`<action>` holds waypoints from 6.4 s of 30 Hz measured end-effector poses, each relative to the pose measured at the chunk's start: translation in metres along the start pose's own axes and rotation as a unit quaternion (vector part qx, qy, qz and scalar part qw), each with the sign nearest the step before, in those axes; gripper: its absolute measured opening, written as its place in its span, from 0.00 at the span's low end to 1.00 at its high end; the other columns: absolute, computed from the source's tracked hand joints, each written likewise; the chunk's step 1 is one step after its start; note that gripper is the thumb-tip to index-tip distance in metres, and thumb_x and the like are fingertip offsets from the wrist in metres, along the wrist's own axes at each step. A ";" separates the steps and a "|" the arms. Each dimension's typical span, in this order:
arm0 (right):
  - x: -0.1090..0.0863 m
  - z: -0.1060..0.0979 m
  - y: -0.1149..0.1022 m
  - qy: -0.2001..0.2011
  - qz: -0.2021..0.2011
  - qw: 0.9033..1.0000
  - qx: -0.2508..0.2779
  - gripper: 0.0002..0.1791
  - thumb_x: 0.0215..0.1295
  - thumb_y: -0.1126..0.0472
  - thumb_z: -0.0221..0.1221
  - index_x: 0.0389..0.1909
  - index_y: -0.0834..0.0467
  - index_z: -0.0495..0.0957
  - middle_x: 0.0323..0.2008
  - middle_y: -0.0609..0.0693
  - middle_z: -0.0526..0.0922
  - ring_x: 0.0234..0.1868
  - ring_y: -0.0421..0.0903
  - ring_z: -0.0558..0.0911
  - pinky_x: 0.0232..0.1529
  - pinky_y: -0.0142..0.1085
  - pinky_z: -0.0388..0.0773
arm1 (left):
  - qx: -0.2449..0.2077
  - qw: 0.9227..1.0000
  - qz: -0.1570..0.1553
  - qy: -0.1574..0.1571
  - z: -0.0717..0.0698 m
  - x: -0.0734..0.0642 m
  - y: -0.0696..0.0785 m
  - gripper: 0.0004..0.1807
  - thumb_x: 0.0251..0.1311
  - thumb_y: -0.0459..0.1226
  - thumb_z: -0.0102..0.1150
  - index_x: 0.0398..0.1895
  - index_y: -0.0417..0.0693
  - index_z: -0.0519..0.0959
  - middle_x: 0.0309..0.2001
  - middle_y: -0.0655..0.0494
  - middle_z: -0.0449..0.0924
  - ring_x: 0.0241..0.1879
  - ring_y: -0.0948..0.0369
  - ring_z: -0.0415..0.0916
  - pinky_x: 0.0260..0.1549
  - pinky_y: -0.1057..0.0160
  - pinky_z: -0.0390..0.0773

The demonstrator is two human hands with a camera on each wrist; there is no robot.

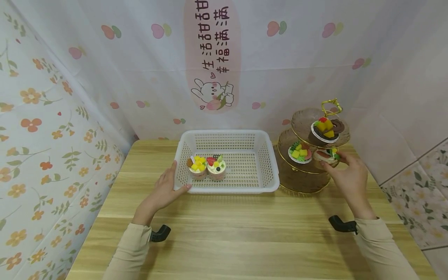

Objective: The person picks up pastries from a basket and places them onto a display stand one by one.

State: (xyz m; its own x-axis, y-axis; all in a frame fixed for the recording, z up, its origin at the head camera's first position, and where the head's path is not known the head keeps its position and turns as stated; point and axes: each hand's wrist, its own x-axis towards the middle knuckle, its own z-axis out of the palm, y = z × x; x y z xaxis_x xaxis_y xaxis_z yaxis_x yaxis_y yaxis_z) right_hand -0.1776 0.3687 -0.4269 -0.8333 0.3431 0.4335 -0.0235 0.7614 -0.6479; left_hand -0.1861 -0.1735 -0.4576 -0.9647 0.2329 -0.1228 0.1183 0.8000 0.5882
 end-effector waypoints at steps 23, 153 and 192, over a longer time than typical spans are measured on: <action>-0.001 -0.001 -0.001 0.007 0.015 1.000 -0.012 0.34 0.53 0.58 0.73 0.61 0.67 0.76 0.50 0.72 0.82 0.54 0.68 0.72 0.56 0.58 0.61 | 0.003 1.000 -0.002 0.003 0.001 0.000 0.000 0.59 0.63 0.63 0.54 0.80 0.43 0.31 0.79 0.33 0.41 0.77 0.33 0.38 0.71 0.28 0.41; 0.009 0.142 -0.166 -0.348 -0.077 0.925 0.133 0.38 0.51 0.46 0.74 0.61 0.57 0.74 0.54 0.56 0.83 0.56 0.54 0.80 0.54 0.50 0.79 | -0.003 1.000 0.003 0.009 0.003 0.000 -0.002 0.59 0.64 0.62 0.54 0.80 0.44 0.30 0.79 0.34 0.43 0.77 0.34 0.39 0.71 0.29 0.41; -0.099 0.047 -0.015 -0.106 0.112 0.981 0.121 0.32 0.50 0.56 0.76 0.53 0.62 0.73 0.51 0.60 0.84 0.45 0.24 0.74 0.50 0.25 0.65 | -0.013 1.000 0.000 -0.001 0.001 -0.004 -0.001 0.59 0.64 0.63 0.52 0.79 0.44 0.29 0.79 0.33 0.39 0.77 0.33 0.37 0.70 0.27 0.41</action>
State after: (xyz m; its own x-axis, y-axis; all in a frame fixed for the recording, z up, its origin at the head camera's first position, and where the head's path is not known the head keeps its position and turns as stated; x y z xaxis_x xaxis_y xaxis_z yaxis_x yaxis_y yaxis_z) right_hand -0.1208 0.2974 -0.4890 -0.9277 0.3463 0.1397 0.0650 0.5182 -0.8528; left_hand -0.1824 -0.1745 -0.4585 -0.9643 0.2338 -0.1247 0.1118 0.7856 0.6085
